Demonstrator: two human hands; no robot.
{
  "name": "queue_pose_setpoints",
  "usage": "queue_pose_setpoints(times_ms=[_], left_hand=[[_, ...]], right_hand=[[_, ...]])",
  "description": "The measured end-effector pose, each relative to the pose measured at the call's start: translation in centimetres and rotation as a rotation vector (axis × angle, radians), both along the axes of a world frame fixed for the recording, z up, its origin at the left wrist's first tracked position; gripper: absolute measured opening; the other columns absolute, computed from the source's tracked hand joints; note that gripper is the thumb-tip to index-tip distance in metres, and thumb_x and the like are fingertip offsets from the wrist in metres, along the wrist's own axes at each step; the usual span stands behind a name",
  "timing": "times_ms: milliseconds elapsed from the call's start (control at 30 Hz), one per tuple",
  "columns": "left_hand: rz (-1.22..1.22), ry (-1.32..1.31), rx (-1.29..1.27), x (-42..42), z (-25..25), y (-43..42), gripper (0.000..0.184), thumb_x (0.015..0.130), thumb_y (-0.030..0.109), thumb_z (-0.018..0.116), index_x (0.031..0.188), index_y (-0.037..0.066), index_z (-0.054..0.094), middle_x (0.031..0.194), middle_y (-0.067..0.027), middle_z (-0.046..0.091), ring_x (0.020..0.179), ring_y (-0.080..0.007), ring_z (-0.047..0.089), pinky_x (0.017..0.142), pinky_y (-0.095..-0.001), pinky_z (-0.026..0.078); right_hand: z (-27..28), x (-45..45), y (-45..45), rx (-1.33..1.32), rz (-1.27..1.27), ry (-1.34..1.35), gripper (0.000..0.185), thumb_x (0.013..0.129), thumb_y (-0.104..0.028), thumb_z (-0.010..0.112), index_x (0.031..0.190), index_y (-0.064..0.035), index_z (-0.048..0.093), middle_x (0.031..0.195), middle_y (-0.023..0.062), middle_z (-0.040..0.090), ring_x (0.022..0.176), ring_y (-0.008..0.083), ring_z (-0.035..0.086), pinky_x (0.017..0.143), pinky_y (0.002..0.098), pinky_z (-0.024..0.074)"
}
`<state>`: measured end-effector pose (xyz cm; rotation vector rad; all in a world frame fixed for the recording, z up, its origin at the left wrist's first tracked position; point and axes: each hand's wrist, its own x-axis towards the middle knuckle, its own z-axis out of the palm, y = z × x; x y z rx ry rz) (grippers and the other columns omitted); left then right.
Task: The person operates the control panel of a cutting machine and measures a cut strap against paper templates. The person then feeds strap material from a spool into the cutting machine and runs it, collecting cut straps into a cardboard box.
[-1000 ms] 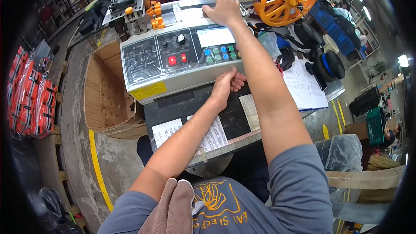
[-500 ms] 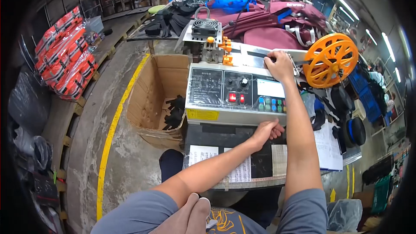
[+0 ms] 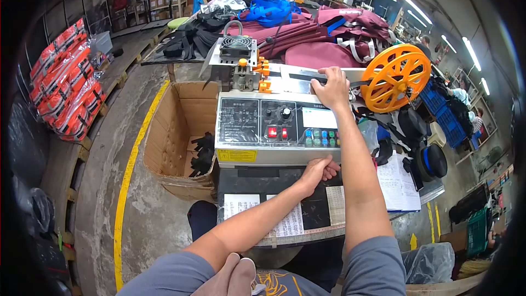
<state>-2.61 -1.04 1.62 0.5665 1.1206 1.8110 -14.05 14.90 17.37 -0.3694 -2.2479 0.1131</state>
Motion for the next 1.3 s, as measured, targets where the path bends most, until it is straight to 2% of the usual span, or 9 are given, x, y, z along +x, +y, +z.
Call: queue_pose_setpoints(times_ms=[67, 200, 300, 333, 467, 567, 767, 1100, 1300], left_hand=[[-0.01, -0.012, 0.006, -0.1, -0.3, 0.0, 0.05, 0.11, 0.047, 0.053, 0.098, 0.006, 0.077, 0.086, -0.0015, 0.073, 0.075, -0.0091, 0.062, 0.071, -0.025, 0.048], [0.007, -0.004, 0.004, -0.4, -0.1, 0.1, 0.053, 0.11, 0.048, 0.051, 0.099, 0.004, 0.078, 0.085, -0.003, 0.072, 0.074, -0.0104, 0.061, 0.07, -0.0256, 0.047], [0.021, -0.008, -0.011, 0.2, 0.4, -0.1, 0.058, 0.111, 0.049, 0.049, 0.1, 0.0, 0.078, 0.084, -0.0048, 0.07, 0.073, -0.0115, 0.06, 0.068, -0.0266, 0.046], [0.019, -0.003, -0.014, 0.2, 0.4, -0.1, 0.058, 0.111, 0.049, 0.049, 0.1, 0.0, 0.078, 0.084, -0.0049, 0.071, 0.073, -0.0115, 0.06, 0.068, -0.0267, 0.046], [-0.006, 0.003, -0.025, -0.2, 0.1, -0.1, 0.049, 0.111, 0.046, 0.051, 0.098, 0.006, 0.074, 0.087, -0.0036, 0.073, 0.074, -0.0098, 0.062, 0.07, -0.0257, 0.049], [0.02, 0.0, -0.026, 0.1, 0.4, -0.1, 0.057, 0.111, 0.047, 0.048, 0.101, 0.0, 0.079, 0.084, -0.0048, 0.071, 0.073, -0.0114, 0.059, 0.068, -0.0267, 0.046], [0.021, -0.012, -0.021, 0.1, 0.5, -0.2, 0.057, 0.111, 0.047, 0.048, 0.101, 0.0, 0.079, 0.084, -0.0041, 0.07, 0.074, -0.0113, 0.058, 0.068, -0.0268, 0.045], [0.024, -0.007, -0.024, 0.2, 1.1, -0.6, 0.057, 0.111, 0.048, 0.048, 0.101, 0.001, 0.079, 0.084, -0.0039, 0.069, 0.075, -0.0113, 0.058, 0.069, -0.0274, 0.046], [0.014, -0.007, -0.019, 0.1, 0.9, -0.5, 0.054, 0.111, 0.048, 0.049, 0.1, 0.003, 0.076, 0.084, -0.0032, 0.069, 0.075, -0.0105, 0.059, 0.07, -0.0268, 0.047]], right_hand=[[0.2, 0.1, 0.2, -0.055, 0.004, -0.101, 0.031, 0.083, -0.039, 0.074, 0.101, -0.0136, 0.08, 0.12, 0.0096, 0.072, 0.124, 0.0289, 0.062, 0.111, 0.0493, 0.042], [0.3, 0.0, 0.4, -0.115, 0.02, -0.151, 0.031, 0.082, -0.04, 0.075, 0.099, -0.0137, 0.079, 0.118, 0.0097, 0.071, 0.125, 0.0292, 0.061, 0.111, 0.0499, 0.0408], [-0.2, -0.1, 0.4, -0.008, -0.007, -0.03, 0.036, 0.083, -0.042, 0.075, 0.106, -0.0146, 0.078, 0.119, 0.0105, 0.071, 0.126, 0.0302, 0.061, 0.111, 0.0508, 0.0406], [-0.2, -0.1, 0.5, -0.019, -0.023, -0.074, 0.041, 0.082, -0.043, 0.076, 0.112, -0.0151, 0.077, 0.122, 0.0112, 0.07, 0.126, 0.0307, 0.06, 0.112, 0.0507, 0.0404], [0.2, 0.1, 0.4, -0.095, -0.002, -0.157, 0.036, 0.082, -0.042, 0.074, 0.102, -0.014, 0.082, 0.12, 0.0103, 0.074, 0.124, 0.03, 0.064, 0.113, 0.0504, 0.0396], [0.1, 0.0, 0.4, -0.108, 0.019, -0.14, 0.033, 0.081, -0.041, 0.074, 0.099, -0.014, 0.083, 0.119, 0.0099, 0.074, 0.122, 0.0298, 0.065, 0.112, 0.0501, 0.0398], [0.5, 0.3, 0.2, -0.137, 0.053, -0.153, 0.033, 0.08, -0.039, 0.074, 0.097, -0.0126, 0.083, 0.118, 0.0115, 0.074, 0.121, 0.0303, 0.065, 0.111, 0.0498, 0.0396], [0.7, 0.5, 0.0, -0.133, 0.102, -0.131, 0.029, 0.081, -0.035, 0.073, 0.091, -0.0092, 0.083, 0.11, 0.015, 0.074, 0.114, 0.0336, 0.066, 0.105, 0.0442, 0.0512], [0.6, 0.3, 0.4, -0.117, 0.109, -0.144, 0.028, 0.082, -0.034, 0.073, 0.091, -0.0097, 0.083, 0.108, 0.0152, 0.074, 0.113, 0.0338, 0.066, 0.104, 0.0447, 0.0511]])
